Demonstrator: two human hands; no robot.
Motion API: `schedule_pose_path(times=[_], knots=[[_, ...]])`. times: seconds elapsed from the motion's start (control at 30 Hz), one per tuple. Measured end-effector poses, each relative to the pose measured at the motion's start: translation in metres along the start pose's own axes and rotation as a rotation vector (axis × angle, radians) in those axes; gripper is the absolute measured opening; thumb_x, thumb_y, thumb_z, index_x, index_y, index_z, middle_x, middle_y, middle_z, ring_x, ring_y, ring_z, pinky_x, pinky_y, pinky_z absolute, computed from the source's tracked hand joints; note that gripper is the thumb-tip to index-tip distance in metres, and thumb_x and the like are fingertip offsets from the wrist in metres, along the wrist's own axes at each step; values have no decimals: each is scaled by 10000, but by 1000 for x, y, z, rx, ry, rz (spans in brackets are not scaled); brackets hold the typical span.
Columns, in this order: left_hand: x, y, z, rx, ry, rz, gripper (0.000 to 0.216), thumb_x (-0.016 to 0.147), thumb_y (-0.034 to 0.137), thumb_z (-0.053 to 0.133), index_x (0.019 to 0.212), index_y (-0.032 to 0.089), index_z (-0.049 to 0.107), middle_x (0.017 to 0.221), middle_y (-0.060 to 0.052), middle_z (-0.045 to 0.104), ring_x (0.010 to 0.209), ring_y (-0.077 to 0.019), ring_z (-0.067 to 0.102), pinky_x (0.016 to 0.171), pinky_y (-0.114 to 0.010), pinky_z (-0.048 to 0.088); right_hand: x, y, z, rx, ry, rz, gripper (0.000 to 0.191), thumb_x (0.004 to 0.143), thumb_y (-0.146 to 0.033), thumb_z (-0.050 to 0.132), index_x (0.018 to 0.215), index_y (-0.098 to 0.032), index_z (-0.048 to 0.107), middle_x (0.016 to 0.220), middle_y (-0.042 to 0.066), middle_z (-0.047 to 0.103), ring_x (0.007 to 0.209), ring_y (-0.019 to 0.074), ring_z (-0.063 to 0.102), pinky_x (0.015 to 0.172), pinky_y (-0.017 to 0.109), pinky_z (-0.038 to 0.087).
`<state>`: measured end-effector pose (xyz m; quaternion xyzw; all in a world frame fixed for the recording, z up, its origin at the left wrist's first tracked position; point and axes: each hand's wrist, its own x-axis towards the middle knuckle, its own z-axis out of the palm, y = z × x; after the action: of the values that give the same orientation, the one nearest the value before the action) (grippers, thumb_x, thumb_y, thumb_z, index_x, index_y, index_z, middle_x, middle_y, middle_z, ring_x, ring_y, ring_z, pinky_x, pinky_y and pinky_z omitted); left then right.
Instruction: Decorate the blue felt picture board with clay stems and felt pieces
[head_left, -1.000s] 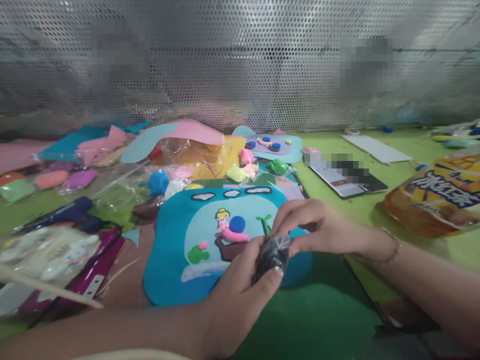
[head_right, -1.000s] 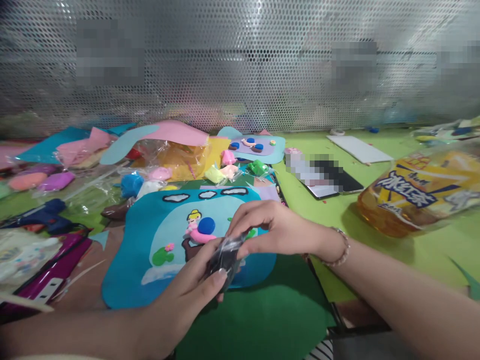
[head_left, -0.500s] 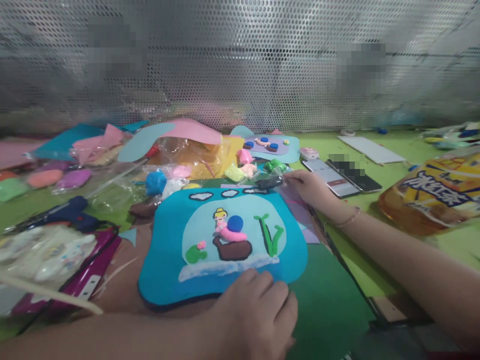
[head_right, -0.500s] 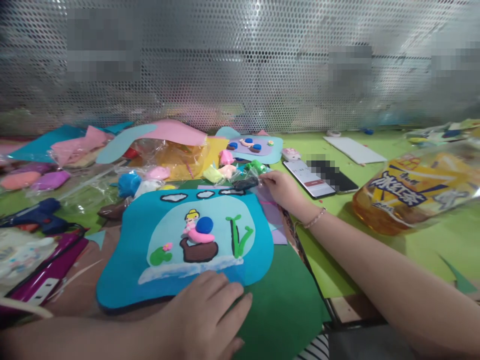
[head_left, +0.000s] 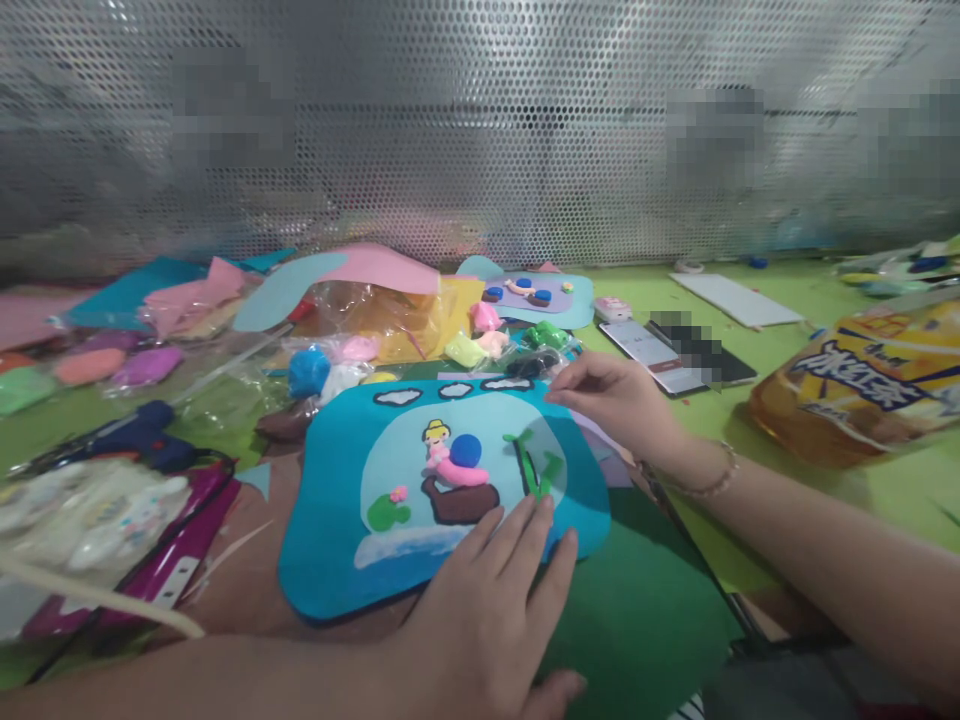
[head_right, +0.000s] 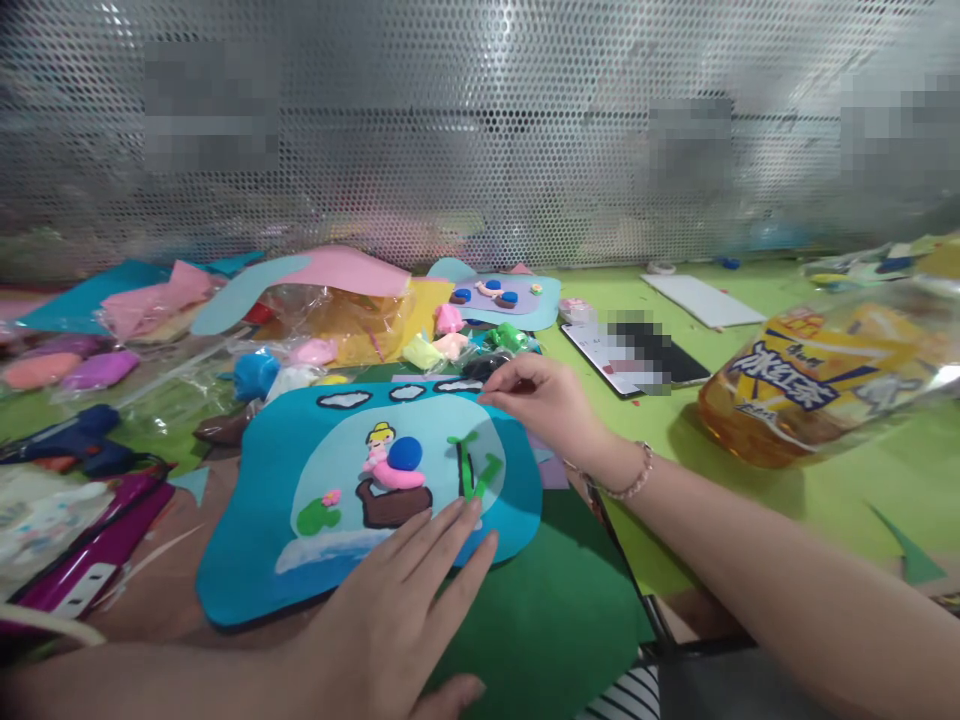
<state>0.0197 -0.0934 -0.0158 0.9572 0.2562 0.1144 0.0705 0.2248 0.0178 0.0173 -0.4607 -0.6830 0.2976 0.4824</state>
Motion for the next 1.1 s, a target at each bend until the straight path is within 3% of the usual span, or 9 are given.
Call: schedule_pose_path(times=[0.13, 0.23, 0.5, 0.77, 0.97, 1.1], knots=[[-1, -1, 1, 4, -16, -46, 694, 879, 531, 392, 1400, 81, 300, 1443, -228, 282, 1313, -368, 283, 1021, -493, 301, 1, 2, 0, 126, -137, 167, 246, 693, -340, 709, 865, -163, 710, 872, 54, 717, 840, 195, 663, 814, 374, 538], [-1, -2, -2, 13, -59, -20, 700, 881, 529, 387, 1393, 58, 308, 1423, -252, 302, 1298, -379, 309, 1011, -482, 324, 3, 5, -1, 229, -203, 272, 297, 709, -355, 689, 937, -166, 700, 872, 48, 721, 854, 190, 670, 835, 382, 529], [-1, -3, 2, 45, -49, 4, 702, 893, 534, 341, 1399, 50, 289, 1426, -249, 300, 1308, -383, 286, 1008, -487, 324, 6, 6, -1, 132, -215, 281, 256, 523, -273, 814, 671, -137, 654, 580, -28, 611, 552, 85, 551, 523, 210, 445], [1, -2, -3, 145, -69, 7, 686, 898, 546, 328, 1374, 52, 342, 1404, -238, 349, 1285, -367, 335, 994, -449, 343, 6, 10, 2, 414, -314, 491, 306, 611, -341, 770, 857, -170, 707, 790, 31, 721, 785, 144, 667, 747, 282, 527], [0, -2, -3, 160, -69, 10, 682, 900, 549, 313, 1373, 59, 346, 1408, -241, 340, 1285, -371, 336, 980, -453, 353, 6, 6, 0, 378, -354, 401, 220, 577, -297, 800, 624, -147, 647, 543, -33, 610, 512, 54, 530, 507, 183, 433], [0, 0, -3, 185, -72, 4, 680, 886, 547, 353, 1370, 69, 352, 1410, -230, 345, 1291, -359, 332, 997, -438, 333, 5, 6, -1, 362, -360, 385, 248, 568, -300, 810, 588, -145, 618, 525, -41, 582, 497, 49, 501, 488, 178, 410]])
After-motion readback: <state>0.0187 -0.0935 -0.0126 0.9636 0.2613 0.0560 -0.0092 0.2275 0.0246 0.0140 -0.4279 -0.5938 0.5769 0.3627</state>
